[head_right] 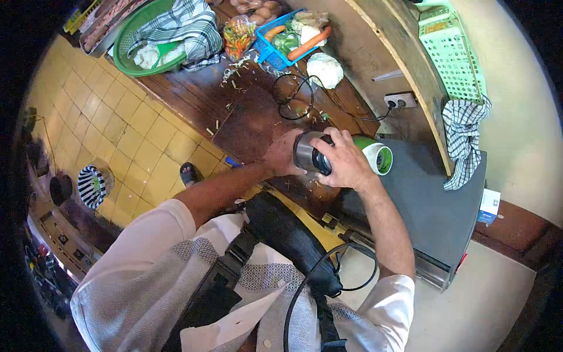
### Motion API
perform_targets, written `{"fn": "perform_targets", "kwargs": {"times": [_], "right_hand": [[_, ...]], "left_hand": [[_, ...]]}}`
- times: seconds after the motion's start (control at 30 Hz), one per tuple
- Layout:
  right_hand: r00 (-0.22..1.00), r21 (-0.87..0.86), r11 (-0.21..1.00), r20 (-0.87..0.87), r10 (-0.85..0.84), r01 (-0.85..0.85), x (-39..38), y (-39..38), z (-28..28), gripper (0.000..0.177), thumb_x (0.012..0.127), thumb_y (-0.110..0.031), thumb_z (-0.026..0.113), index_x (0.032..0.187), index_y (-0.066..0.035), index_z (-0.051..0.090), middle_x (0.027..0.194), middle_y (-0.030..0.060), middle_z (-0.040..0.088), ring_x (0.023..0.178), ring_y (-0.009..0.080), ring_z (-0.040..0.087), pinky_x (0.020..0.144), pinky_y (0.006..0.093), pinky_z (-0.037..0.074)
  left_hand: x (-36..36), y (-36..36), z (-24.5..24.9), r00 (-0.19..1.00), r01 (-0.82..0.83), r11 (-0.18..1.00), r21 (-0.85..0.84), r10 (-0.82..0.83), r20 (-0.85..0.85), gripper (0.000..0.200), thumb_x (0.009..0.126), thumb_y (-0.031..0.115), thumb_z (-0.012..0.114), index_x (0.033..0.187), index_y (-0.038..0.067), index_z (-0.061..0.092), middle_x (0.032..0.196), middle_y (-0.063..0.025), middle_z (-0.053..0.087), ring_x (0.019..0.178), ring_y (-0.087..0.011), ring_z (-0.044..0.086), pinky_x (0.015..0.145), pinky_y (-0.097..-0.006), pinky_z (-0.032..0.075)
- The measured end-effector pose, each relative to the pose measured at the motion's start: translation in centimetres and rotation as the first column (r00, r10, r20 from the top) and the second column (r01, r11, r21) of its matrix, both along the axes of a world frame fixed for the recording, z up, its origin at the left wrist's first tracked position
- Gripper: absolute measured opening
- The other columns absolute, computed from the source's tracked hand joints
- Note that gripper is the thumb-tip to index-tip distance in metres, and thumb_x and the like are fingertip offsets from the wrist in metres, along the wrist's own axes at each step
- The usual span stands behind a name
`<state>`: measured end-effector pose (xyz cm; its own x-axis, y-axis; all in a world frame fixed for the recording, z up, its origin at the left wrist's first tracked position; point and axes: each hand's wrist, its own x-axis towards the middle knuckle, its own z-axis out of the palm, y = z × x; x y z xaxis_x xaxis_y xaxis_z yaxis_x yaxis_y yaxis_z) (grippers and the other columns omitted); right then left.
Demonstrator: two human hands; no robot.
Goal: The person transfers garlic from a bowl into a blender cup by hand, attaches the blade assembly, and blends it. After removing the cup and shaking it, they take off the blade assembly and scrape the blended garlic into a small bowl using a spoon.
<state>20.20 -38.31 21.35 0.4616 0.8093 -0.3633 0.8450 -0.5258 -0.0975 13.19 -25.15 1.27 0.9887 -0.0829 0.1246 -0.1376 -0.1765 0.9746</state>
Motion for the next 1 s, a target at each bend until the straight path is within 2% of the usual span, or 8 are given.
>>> {"fn": "perform_targets", "kwargs": {"times": [0.13, 0.2, 0.37, 0.53, 0.63, 0.87, 0.97, 1.0], "right_hand": [[0.999, 0.077, 0.996, -0.033, -0.036, 0.038, 0.1, 0.0, -0.3, 0.075, 0.058, -0.025, 0.083, 0.125, -0.016, 0.053, 0.124, 0.0190, 0.046, 0.111, 0.0414, 0.049, 0.094, 0.0486, 0.047], [0.975, 0.137, 0.966, -0.005, -0.222, 0.221, -0.9, 0.4, -0.6, 0.074, 0.058, -0.024, 0.083, 0.125, -0.015, 0.053, 0.123, 0.0201, 0.046, 0.112, 0.0415, 0.049, 0.094, 0.0485, 0.047], [0.874, 0.225, 0.850, -0.018, -0.485, 0.476, -1.9, 1.0, -2.0, 0.071, 0.060, -0.024, 0.082, 0.123, -0.011, 0.053, 0.114, 0.0223, 0.050, 0.107, 0.0418, 0.054, 0.093, 0.0486, 0.046], [0.850, 0.209, 0.831, 0.001, -0.527, 0.516, -1.7, 1.5, -1.9, 0.072, 0.059, -0.024, 0.082, 0.123, -0.013, 0.053, 0.112, 0.0216, 0.050, 0.104, 0.0418, 0.055, 0.090, 0.0491, 0.047], [0.958, 0.205, 0.936, -0.060, -0.281, 0.287, -0.4, 0.2, -1.9, 0.075, 0.057, -0.024, 0.084, 0.124, -0.013, 0.052, 0.111, 0.0201, 0.050, 0.104, 0.0407, 0.055, 0.090, 0.0481, 0.047], [0.899, 0.243, 0.872, 0.004, -0.439, 0.425, -1.3, 1.8, -2.4, 0.070, 0.060, -0.027, 0.083, 0.121, -0.007, 0.053, 0.110, 0.0184, 0.054, 0.103, 0.0348, 0.056, 0.088, 0.0433, 0.049], [0.864, 0.199, 0.841, -0.078, -0.498, 0.503, 0.0, 1.0, -2.5, 0.061, 0.076, -0.043, 0.079, 0.120, -0.006, 0.058, 0.100, 0.0173, 0.065, 0.090, 0.0335, 0.064, 0.082, 0.0404, 0.050], [0.781, 0.166, 0.764, -0.166, -0.602, 0.624, 1.1, 0.7, -2.8, 0.058, 0.082, -0.056, 0.067, 0.107, -0.004, 0.067, 0.093, 0.0226, 0.068, 0.090, 0.0362, 0.066, 0.081, 0.0440, 0.051]], "left_hand": [[0.8, -0.9, -2.4, 0.974, -0.159, 0.981, 0.110, 0.137, 0.181, 0.110, 0.049, 0.032, 0.091, 0.139, 0.003, 0.034, 0.134, -0.0199, 0.049, 0.127, -0.0381, 0.047, 0.107, -0.0451, 0.037], [1.3, -0.1, -2.1, 0.996, 0.007, 0.998, 0.059, -0.012, 0.090, 0.113, 0.048, 0.030, 0.093, 0.141, 0.005, 0.033, 0.134, -0.0189, 0.049, 0.125, -0.0373, 0.048, 0.107, -0.0446, 0.039], [1.2, 1.0, -1.4, 0.988, 0.012, 0.997, 0.076, -0.023, 0.150, 0.110, 0.046, 0.031, 0.092, 0.137, 0.003, 0.037, 0.130, -0.0206, 0.052, 0.123, -0.0382, 0.050, 0.104, -0.0455, 0.041], [2.1, 1.4, -1.0, 0.982, 0.082, 0.996, 0.030, -0.086, 0.166, 0.101, 0.046, 0.027, 0.091, 0.132, 0.003, 0.044, 0.121, -0.0204, 0.057, 0.117, -0.0380, 0.055, 0.100, -0.0458, 0.044], [1.4, 1.4, -0.4, 0.984, -0.022, 0.999, 0.038, 0.015, 0.180, 0.095, 0.046, 0.025, 0.090, 0.128, 0.004, 0.047, 0.119, -0.0194, 0.059, 0.115, -0.0377, 0.056, 0.098, -0.0459, 0.045], [0.5, 2.1, 1.1, 0.997, -0.003, 1.000, 0.028, 0.000, 0.078, 0.093, 0.048, 0.025, 0.090, 0.127, 0.004, 0.047, 0.119, -0.0195, 0.059, 0.113, -0.0381, 0.056, 0.097, -0.0453, 0.046], [0.7, 1.7, 0.4, 0.994, -0.016, 0.999, 0.037, 0.012, 0.108, 0.092, 0.049, 0.025, 0.090, 0.128, 0.006, 0.047, 0.121, -0.0187, 0.059, 0.114, -0.0368, 0.057, 0.097, -0.0449, 0.046], [0.8, 1.9, 0.3, 0.997, 0.017, 0.999, 0.035, -0.019, 0.076, 0.092, 0.050, 0.025, 0.090, 0.129, 0.006, 0.046, 0.122, -0.0180, 0.059, 0.115, -0.0358, 0.057, 0.098, -0.0447, 0.046]]}}
